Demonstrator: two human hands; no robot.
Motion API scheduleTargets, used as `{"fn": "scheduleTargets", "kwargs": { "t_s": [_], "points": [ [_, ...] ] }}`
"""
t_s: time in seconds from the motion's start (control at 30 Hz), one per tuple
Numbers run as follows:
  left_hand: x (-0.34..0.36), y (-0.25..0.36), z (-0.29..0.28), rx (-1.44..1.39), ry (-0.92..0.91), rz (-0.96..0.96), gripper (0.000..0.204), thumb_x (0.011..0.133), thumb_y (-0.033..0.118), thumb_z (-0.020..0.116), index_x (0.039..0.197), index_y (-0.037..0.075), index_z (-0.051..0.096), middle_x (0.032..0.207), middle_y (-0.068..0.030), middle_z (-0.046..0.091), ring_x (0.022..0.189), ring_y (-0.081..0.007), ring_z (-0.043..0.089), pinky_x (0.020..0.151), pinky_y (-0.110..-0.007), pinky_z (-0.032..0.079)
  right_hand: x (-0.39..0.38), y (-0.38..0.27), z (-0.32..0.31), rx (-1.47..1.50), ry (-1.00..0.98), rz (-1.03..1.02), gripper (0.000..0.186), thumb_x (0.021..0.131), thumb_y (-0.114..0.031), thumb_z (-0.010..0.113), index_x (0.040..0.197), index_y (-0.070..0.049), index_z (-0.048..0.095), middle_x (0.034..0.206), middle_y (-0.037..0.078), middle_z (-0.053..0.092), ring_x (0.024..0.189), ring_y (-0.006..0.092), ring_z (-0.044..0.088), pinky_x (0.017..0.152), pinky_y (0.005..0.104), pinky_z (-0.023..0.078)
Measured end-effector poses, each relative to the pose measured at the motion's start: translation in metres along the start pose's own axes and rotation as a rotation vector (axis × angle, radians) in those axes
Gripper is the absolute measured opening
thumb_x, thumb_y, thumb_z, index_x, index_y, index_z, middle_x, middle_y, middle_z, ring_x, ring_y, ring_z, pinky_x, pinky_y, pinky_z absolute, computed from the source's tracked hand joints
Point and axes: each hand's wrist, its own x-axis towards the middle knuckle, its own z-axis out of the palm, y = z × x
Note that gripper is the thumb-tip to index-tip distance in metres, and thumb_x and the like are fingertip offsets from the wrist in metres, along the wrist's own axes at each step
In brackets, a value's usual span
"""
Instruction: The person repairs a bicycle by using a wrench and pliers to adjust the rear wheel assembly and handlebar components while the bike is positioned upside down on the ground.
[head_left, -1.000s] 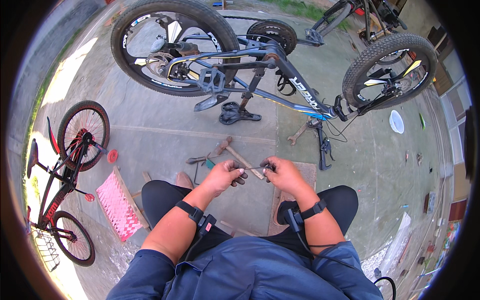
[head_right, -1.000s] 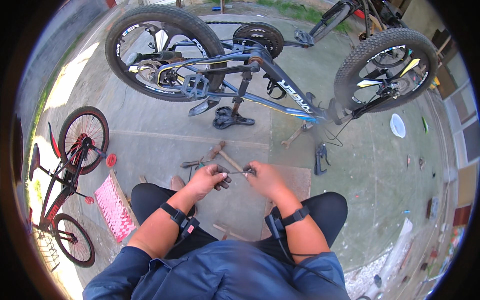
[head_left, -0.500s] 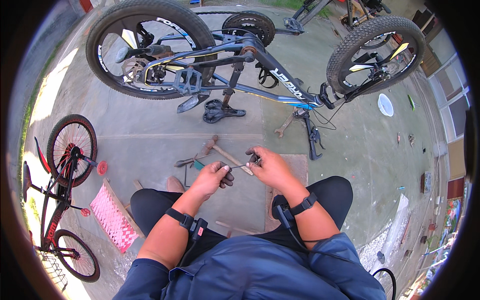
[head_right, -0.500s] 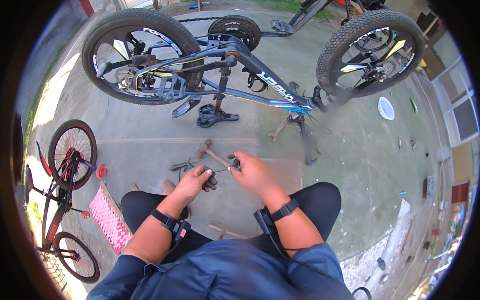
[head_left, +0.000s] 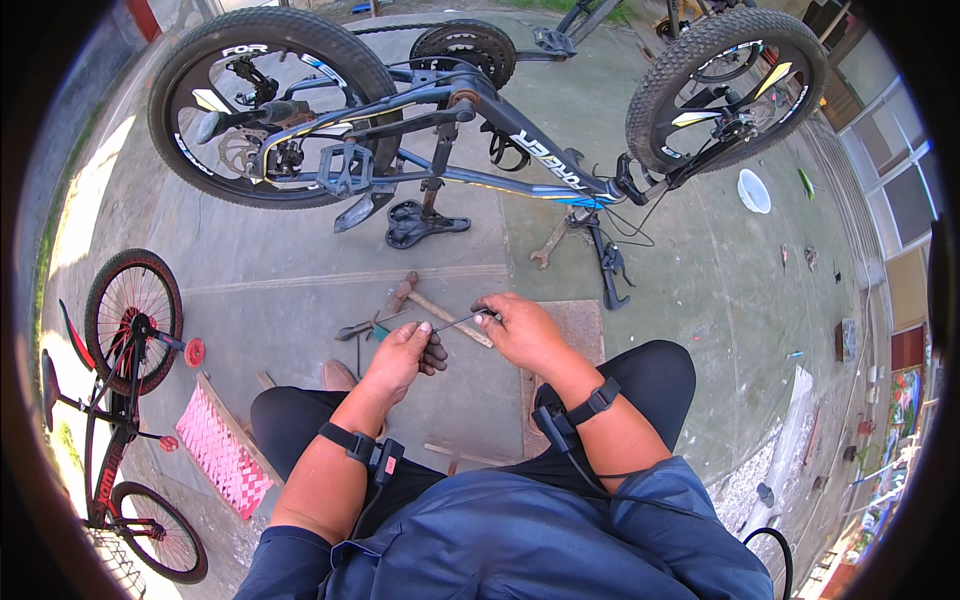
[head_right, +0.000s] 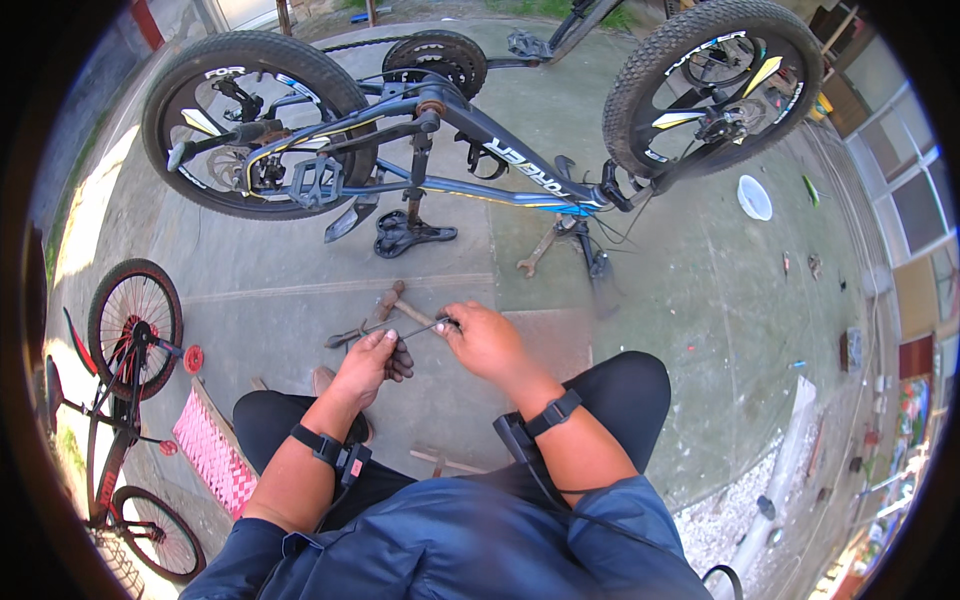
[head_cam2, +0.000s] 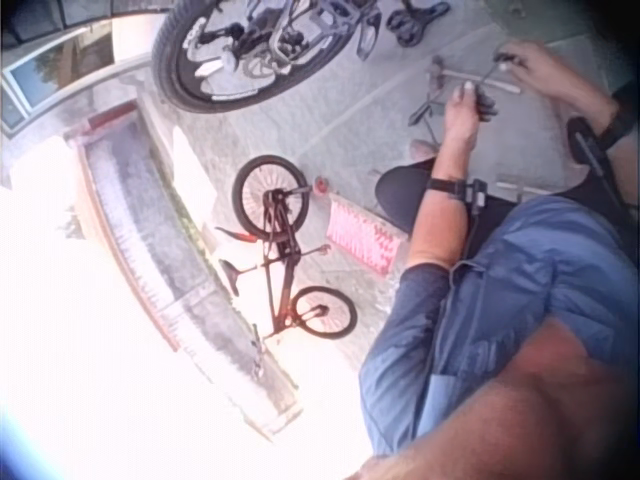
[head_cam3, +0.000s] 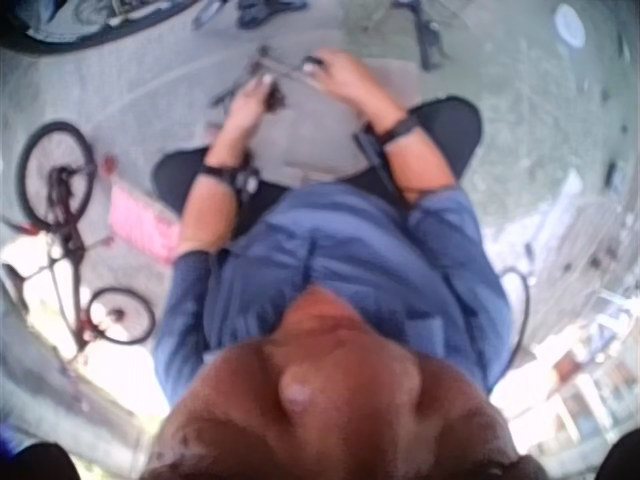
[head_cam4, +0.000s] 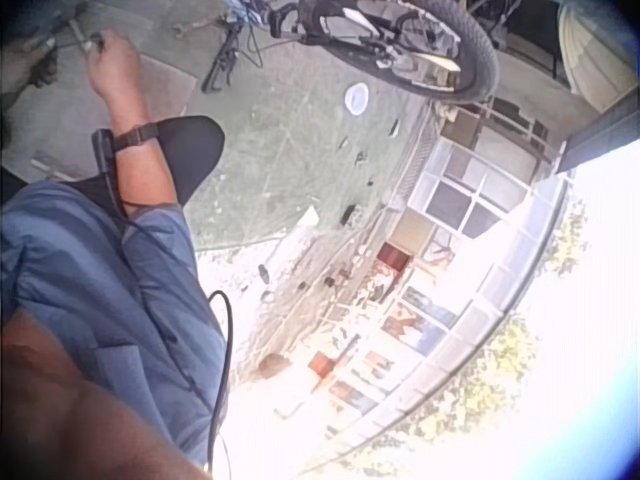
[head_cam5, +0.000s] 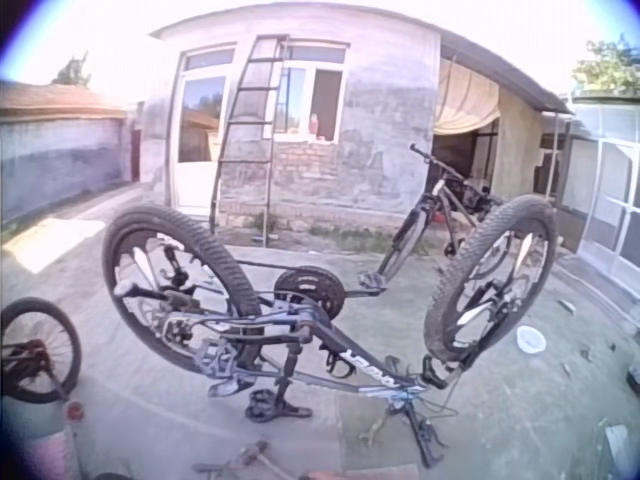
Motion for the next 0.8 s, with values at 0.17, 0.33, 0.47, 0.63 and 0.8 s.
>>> {"fn": "scheduleTargets", "kwargs": {
  "t_s": [0.17, 0.33, 0.47, 0.63, 0.8],
  "points": [
    [0.0, 0.001, 0.003, 0.012, 0.001, 0.002, 0.031, 0.104, 0.034, 0.046, 0.092, 0.007, 0.056, 0.077, -0.0066, 0.065, 0.065, -0.017, 0.065, 0.058, -0.027, 0.049, 0.0, 0.0, -0.001, -0.001, -0.01, 0.027, 0.024, 0.088, -0.022, 0.066, 0.106, -0.006, 0.066, 0.097, 0.018, 0.067, 0.089, 0.0369, 0.064, 0.075, 0.0438, 0.051],
    [-0.003, 0.004, 0.003, -0.005, 0.023, -0.002, 0.032, 0.104, 0.034, 0.045, 0.092, 0.007, 0.056, 0.076, -0.0063, 0.064, 0.064, -0.0166, 0.064, 0.057, -0.026, 0.048, -0.001, -0.012, -0.004, 0.112, -0.058, 0.064, 0.026, 0.087, -0.01, 0.066, 0.112, -0.005, 0.064, 0.095, 0.015, 0.068, 0.078, 0.0261, 0.066, 0.07, 0.035, 0.052],
    [0.001, 0.002, 0.003, -0.008, 0.031, -0.002, 0.034, 0.104, 0.036, 0.045, 0.09, 0.007, 0.057, 0.073, -0.0058, 0.063, 0.061, -0.0157, 0.062, 0.056, -0.026, 0.048, -0.002, -0.006, 0.0, 0.163, -0.02, -0.008, 0.026, 0.086, -0.004, 0.064, 0.112, -0.003, 0.064, 0.089, 0.013, 0.067, 0.073, 0.0187, 0.064, 0.067, 0.0311, 0.051],
    [0.001, 0.0, 0.002, 0.007, 0.036, -0.003, 0.037, 0.103, 0.04, 0.046, 0.088, 0.008, 0.057, 0.072, -0.0049, 0.063, 0.059, -0.0149, 0.061, 0.053, -0.025, 0.046, 0.0, -0.007, -0.002, 0.146, -0.111, 0.139, 0.022, 0.091, -0.009, 0.06, 0.112, -0.002, 0.064, 0.092, 0.015, 0.069, 0.082, 0.0253, 0.066, 0.074, 0.0355, 0.051],
    [0.001, 0.003, 0.004, 0.027, 0.046, 0.013, 0.039, 0.103, 0.041, 0.047, 0.086, 0.008, 0.056, 0.07, -0.0036, 0.062, 0.058, -0.0131, 0.06, 0.052, -0.025, 0.045, 0.002, -0.007, -0.005, 0.102, -0.179, 0.215, 0.023, 0.094, -0.018, 0.057, 0.111, -0.005, 0.065, 0.091, 0.015, 0.069, 0.084, 0.0299, 0.066, 0.075, 0.0385, 0.05]
  ]
}}
